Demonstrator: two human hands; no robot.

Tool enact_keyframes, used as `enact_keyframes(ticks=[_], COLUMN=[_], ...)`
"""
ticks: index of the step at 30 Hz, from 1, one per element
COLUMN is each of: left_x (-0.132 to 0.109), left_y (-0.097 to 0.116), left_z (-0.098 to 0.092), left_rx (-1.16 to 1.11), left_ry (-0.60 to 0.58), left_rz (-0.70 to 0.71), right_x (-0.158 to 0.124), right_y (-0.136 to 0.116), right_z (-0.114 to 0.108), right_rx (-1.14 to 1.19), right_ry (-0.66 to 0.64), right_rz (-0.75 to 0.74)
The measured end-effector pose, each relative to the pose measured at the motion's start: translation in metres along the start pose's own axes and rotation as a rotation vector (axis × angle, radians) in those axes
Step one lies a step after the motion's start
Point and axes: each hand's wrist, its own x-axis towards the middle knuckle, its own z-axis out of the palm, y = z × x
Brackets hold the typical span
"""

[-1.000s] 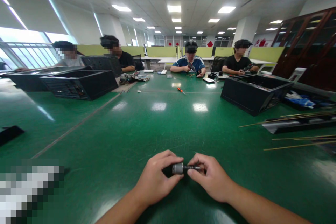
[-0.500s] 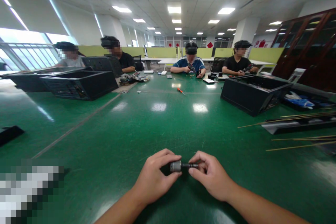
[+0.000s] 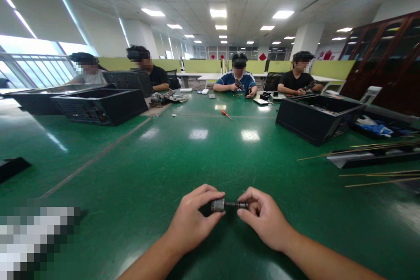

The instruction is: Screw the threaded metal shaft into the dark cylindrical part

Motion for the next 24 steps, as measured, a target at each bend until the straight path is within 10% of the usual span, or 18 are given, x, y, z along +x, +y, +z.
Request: enact_keyframes(ticks=[17,24], left_x=[0.008,-0.004], left_y=[-0.010,-0.045], left_z=[-0.006,-0.045], left_rx=[0.005,0.120], left_ry=[0.107,0.098], left_rz=[-0.230,-0.390], right_x=[-0.003,-0.005], right_y=[-0.004,-0.005], right_z=[0.000,0.003], right_rx=[0.057,0.071], right_ry=[0.018,-0.026], right_rz=[-0.034,-0.041])
